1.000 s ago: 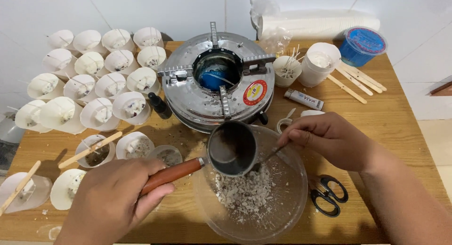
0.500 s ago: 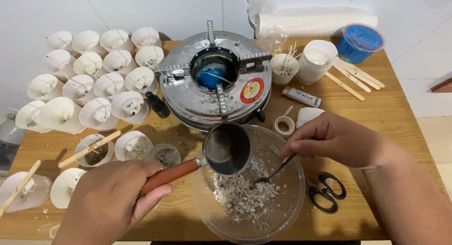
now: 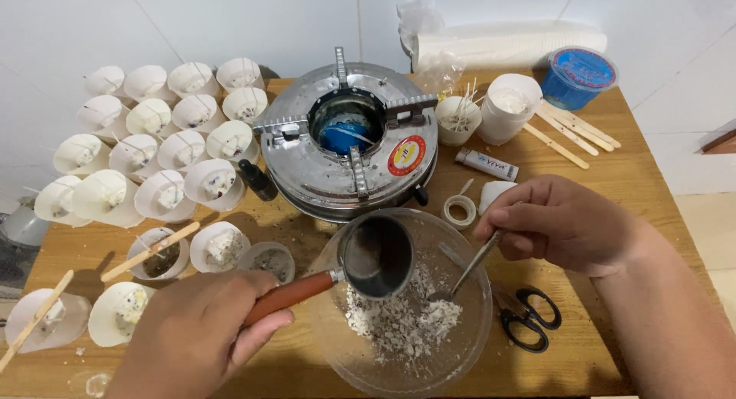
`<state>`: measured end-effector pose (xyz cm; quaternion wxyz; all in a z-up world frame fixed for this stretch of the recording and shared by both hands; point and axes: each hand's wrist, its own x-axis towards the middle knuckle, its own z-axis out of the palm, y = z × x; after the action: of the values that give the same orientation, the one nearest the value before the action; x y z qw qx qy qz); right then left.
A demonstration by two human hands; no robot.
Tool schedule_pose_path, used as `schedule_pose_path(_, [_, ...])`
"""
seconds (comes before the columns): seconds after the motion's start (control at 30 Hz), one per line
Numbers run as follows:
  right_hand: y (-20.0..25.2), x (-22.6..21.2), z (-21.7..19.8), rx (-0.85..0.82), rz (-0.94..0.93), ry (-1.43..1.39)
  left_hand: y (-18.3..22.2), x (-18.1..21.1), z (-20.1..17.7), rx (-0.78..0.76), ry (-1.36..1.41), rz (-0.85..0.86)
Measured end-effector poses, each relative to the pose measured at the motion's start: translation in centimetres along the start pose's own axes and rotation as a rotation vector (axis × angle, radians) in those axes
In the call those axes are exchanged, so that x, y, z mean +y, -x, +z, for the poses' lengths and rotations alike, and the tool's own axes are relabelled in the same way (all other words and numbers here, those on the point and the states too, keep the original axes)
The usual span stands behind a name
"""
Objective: Cleaning wax residue from a small container by scraping it with scissors into a bowl and then scooping the shavings.
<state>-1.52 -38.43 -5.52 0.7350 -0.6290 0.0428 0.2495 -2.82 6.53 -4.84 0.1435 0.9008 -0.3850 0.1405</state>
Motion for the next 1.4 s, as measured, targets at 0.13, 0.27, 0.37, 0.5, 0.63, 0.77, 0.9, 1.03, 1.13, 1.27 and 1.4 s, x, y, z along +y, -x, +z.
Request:
schedule_pose_path(0.13, [0.3, 0.3, 0.2, 0.019, -0.095, -0.145, -0.3, 0.3, 0.4, 0.006, 0.049, 0.023])
schedule_pose_path(0.27, [0.6, -0.6, 2.5, 0.157, -0.189, -0.051, -0.4, 0.4, 1.0, 0.055, 0.053, 0.055])
schedule_pose_path(0.37, [0.7, -0.9, 3.9, 0.150, -0.395, 0.273, -0.3, 0.2, 1.2, 0.000, 0.065, -0.013])
schedule_pose_path(0.5, [1.4, -2.2, 6.8, -0.007, -0.930, 0.743, -0.4, 0.1, 1.0, 0.040, 0.058, -0.002])
schedule_pose_path(0.63, [1.5, -2.0, 7.0, -0.023, -1.015, 0.645, -0.3, 0.1, 1.0, -0.011, 0.091, -0.034])
schedule_pose_path(0.77, [1.5, -2.0, 7.0, -0.036, -1.038, 0.728, -0.1, 0.1, 0.7, 0.004, 0.088, -0.028])
schedule_pose_path(0.9, [1.3, -2.1, 7.0, -0.049, -1.047, 0.778, -0.4, 0.2, 0.3, 0.060, 0.073, 0.031])
schedule_pose_path(1.03, [1.3, -1.8, 7.2, -0.009, -1.067, 0.730, -0.2, 0.1, 0.4, 0.045, 0.092, 0.001])
schedule_pose_path(1.13, [1.3, -1.7, 7.2, -0.031, -1.037, 0.681, -0.1, 0.0, 0.4, 0.041, 0.082, -0.014])
schedule_pose_path(1.27, [1.3, -0.8, 6.4, 0.142, -0.996, 0.531, 0.2, -0.5, 0.3, 0.018, 0.041, -0.010])
schedule_pose_path(1.4, [0.8, 0.4, 4.0, 0.282, -0.862, 0.079, 0.5, -0.7, -0.3, 0.069, 0.016, -0.001])
